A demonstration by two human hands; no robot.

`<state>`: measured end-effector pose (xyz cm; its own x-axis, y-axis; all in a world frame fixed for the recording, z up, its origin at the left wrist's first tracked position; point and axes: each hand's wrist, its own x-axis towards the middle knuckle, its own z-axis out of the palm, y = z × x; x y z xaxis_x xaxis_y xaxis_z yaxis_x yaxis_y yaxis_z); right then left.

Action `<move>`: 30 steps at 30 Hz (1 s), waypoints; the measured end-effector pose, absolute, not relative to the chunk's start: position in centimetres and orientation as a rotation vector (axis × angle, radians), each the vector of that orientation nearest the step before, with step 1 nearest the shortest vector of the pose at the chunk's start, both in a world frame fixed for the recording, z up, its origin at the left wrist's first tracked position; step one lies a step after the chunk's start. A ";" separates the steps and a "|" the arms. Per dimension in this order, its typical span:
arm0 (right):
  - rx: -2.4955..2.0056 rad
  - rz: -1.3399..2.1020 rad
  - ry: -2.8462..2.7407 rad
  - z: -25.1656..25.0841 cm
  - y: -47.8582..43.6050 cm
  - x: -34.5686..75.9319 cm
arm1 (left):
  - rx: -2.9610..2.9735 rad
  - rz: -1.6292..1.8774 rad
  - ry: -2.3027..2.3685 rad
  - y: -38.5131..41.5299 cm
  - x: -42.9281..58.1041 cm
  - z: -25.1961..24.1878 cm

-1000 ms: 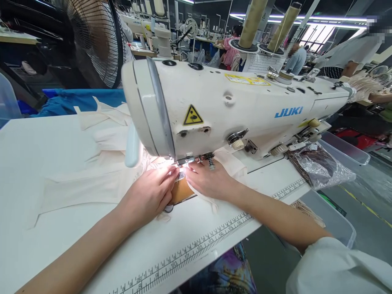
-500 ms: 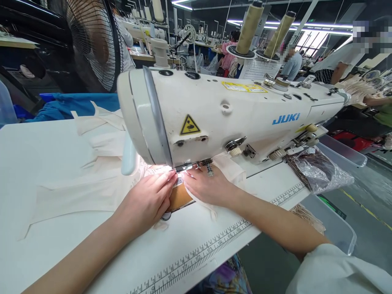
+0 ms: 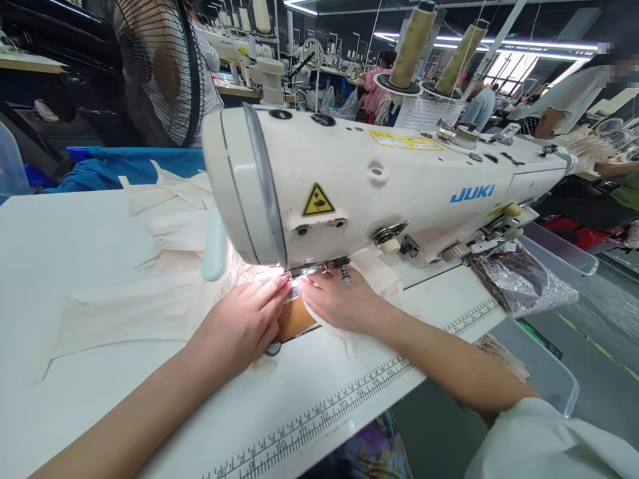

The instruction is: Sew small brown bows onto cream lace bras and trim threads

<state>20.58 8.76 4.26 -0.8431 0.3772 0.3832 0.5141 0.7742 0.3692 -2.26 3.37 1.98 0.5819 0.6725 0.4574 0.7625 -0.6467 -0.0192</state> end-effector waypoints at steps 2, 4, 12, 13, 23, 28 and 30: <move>-0.672 -0.712 -2.679 4.3 8.7 20.6 | -2.592 -0.625 -1.190 3.4 -2.2 2.0; -0.658 -0.769 -2.656 4.3 8.7 20.6 | -2.581 -0.633 -1.186 3.4 -2.1 2.0; -0.707 -0.694 -2.715 4.0 8.9 20.8 | -2.549 -0.609 -1.169 3.3 -1.9 2.3; -0.706 -0.690 -2.716 4.0 9.0 20.8 | -2.551 -0.602 -1.174 3.3 -1.9 2.3; -0.610 -0.809 -2.699 3.9 9.2 20.8 | -2.539 -0.569 -1.165 3.3 -2.0 2.4; -0.529 -0.900 -2.733 4.4 9.2 20.8 | -2.534 -0.595 -1.174 3.2 -2.1 2.3; -0.518 -0.893 -2.760 4.6 9.2 20.9 | -2.532 -0.597 -1.162 3.2 -2.1 2.3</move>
<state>20.88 9.23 4.65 -0.9198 0.2677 0.2869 0.3850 0.7568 0.5282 -2.13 3.15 2.30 0.5884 0.6492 0.4821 0.7700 -0.6318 -0.0890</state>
